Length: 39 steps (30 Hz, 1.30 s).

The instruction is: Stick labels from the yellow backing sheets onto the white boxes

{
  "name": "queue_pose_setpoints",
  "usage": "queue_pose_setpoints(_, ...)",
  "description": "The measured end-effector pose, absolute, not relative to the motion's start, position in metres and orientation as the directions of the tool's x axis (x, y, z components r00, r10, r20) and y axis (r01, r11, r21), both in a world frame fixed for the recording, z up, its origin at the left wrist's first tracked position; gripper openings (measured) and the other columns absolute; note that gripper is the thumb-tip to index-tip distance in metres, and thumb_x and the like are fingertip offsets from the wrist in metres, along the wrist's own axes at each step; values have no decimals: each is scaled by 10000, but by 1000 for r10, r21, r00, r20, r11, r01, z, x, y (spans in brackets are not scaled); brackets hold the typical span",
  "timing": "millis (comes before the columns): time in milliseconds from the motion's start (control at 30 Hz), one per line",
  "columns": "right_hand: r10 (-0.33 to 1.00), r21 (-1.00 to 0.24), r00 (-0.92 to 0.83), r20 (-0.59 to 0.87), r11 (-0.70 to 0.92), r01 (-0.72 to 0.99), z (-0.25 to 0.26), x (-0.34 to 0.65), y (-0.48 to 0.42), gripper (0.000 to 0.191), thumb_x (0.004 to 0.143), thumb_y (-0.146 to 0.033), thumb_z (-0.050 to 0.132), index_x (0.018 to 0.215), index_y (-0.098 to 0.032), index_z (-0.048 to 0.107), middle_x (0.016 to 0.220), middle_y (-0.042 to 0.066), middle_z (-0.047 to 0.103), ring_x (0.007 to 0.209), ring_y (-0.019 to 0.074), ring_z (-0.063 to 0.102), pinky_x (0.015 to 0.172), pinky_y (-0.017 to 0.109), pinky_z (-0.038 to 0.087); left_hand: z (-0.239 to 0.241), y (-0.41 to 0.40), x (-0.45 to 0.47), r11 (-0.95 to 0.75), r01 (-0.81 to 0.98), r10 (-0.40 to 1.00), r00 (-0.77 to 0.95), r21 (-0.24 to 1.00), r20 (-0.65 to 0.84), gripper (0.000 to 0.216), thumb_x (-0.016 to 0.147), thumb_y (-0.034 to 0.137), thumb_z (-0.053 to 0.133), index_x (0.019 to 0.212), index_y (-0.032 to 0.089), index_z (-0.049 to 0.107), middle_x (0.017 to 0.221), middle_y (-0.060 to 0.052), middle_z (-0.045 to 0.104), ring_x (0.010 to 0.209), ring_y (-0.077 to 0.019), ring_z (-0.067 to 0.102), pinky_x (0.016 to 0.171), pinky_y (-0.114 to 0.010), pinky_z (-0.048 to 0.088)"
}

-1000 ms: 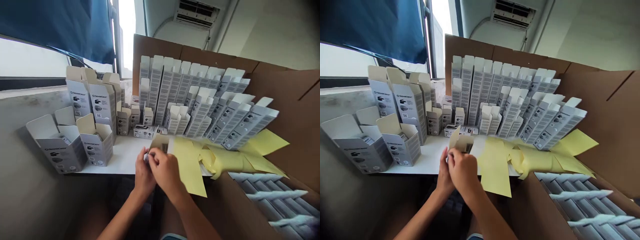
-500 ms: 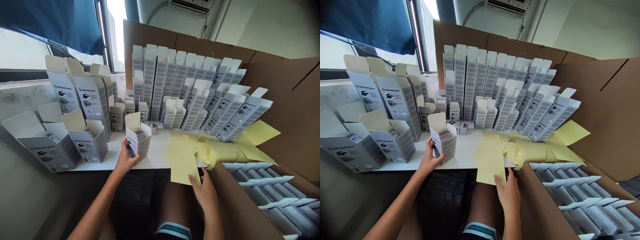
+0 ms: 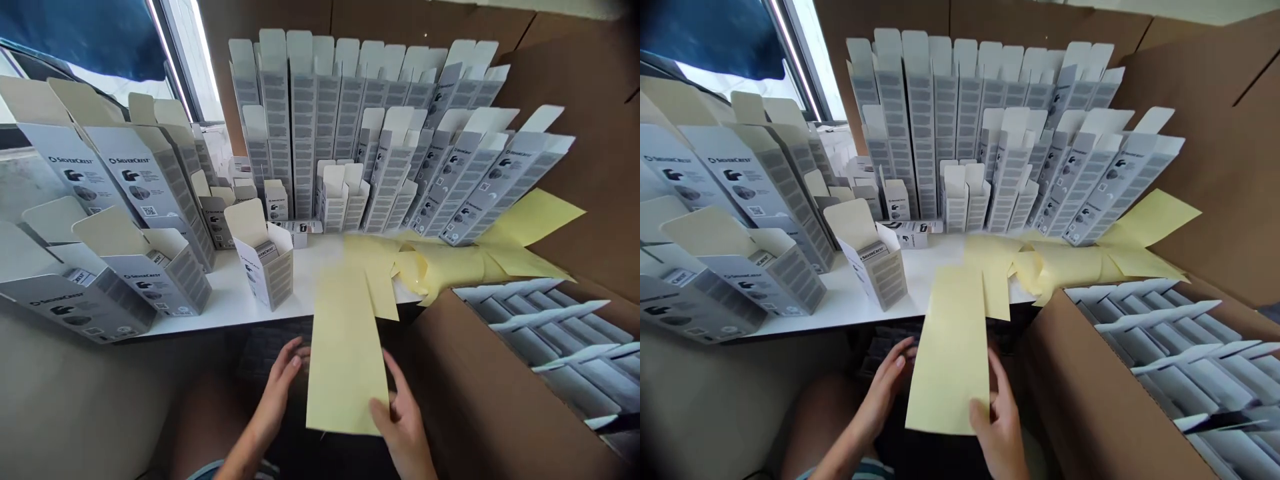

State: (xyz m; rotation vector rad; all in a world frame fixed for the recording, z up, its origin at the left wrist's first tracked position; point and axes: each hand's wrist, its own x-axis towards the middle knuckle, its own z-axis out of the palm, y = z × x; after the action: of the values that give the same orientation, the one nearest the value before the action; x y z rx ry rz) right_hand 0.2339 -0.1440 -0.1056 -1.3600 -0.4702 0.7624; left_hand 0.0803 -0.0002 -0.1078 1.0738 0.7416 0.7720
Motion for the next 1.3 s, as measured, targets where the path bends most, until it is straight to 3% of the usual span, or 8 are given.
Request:
queue_pose_setpoints(100,811,-981,552,-192,-154,-114,-129,220,-166,516,709,-485,776,1148,-222,711,951,102,788,831,305,745,757,404,603,-93,22,83,418,-165,727,650,893,-220,542,814,550,729,1181,161,646,1115,-130,740,941,-282,718,865,-400,542)
queue_pose_setpoints(200,848,-963,477,-230,-270,15,-134,224,-174,445,631,-488,815,985,-219,787,993,115,789,950,349,729,866,466,585,-84,27,86,429,-133,710,661,894,-242,505,777,479,802,1134,146,669,1039,-114,770,833,-256,730,783,-355,549)
queue_pose_setpoints(433,815,-982,563,-140,-44,-182,-87,243,-128,457,741,-620,751,899,-193,781,802,83,757,714,241,672,644,321,554,-89,-6,68,393,-73,574,799,917,-182,429,825,472,771,1102,149,716,983,-88,786,843,-241,725,763,-305,537)
queue_pose_setpoints(567,895,-986,430,-118,-54,-160,-73,236,-104,443,732,-583,773,703,-143,734,658,58,705,544,171,578,506,264,465,-77,-4,55,327,-140,691,710,934,-136,424,839,458,763,1142,169,694,1089,-92,768,921,-254,723,822,-330,558)
queue_pose_setpoints(667,911,-983,397,-117,-50,-175,-66,223,-97,421,735,-571,769,781,-152,764,697,68,727,593,200,628,560,297,528,-69,2,46,302,-146,767,624,942,-149,400,866,468,732,1102,150,676,958,-96,779,784,-235,731,687,-299,568)
queue_pose_setpoints(833,961,-981,264,-84,-34,-190,-54,213,-91,429,764,-509,763,1065,-203,773,936,105,782,794,265,716,802,413,595,-63,-7,37,252,-164,879,452,954,-154,695,846,440,755,1410,196,428,786,-31,748,617,-185,700,572,-253,551)
queue_pose_setpoints(1100,988,-997,153,12,0,77,-58,216,-80,442,803,-562,679,585,-177,668,562,19,585,531,153,523,506,258,469,-68,-23,24,-20,-56,972,233,998,32,290,923,384,657,1149,207,616,939,-56,721,797,-188,702,686,-264,567)
queue_pose_setpoints(1300,995,-1000,97,-13,-15,20,-59,215,-79,438,841,-543,643,600,-177,642,568,7,525,528,135,458,498,252,408,-56,-18,23,-423,164,898,208,891,388,174,900,238,689,1071,244,723,1289,-82,574,1211,-251,578,1013,-363,492)
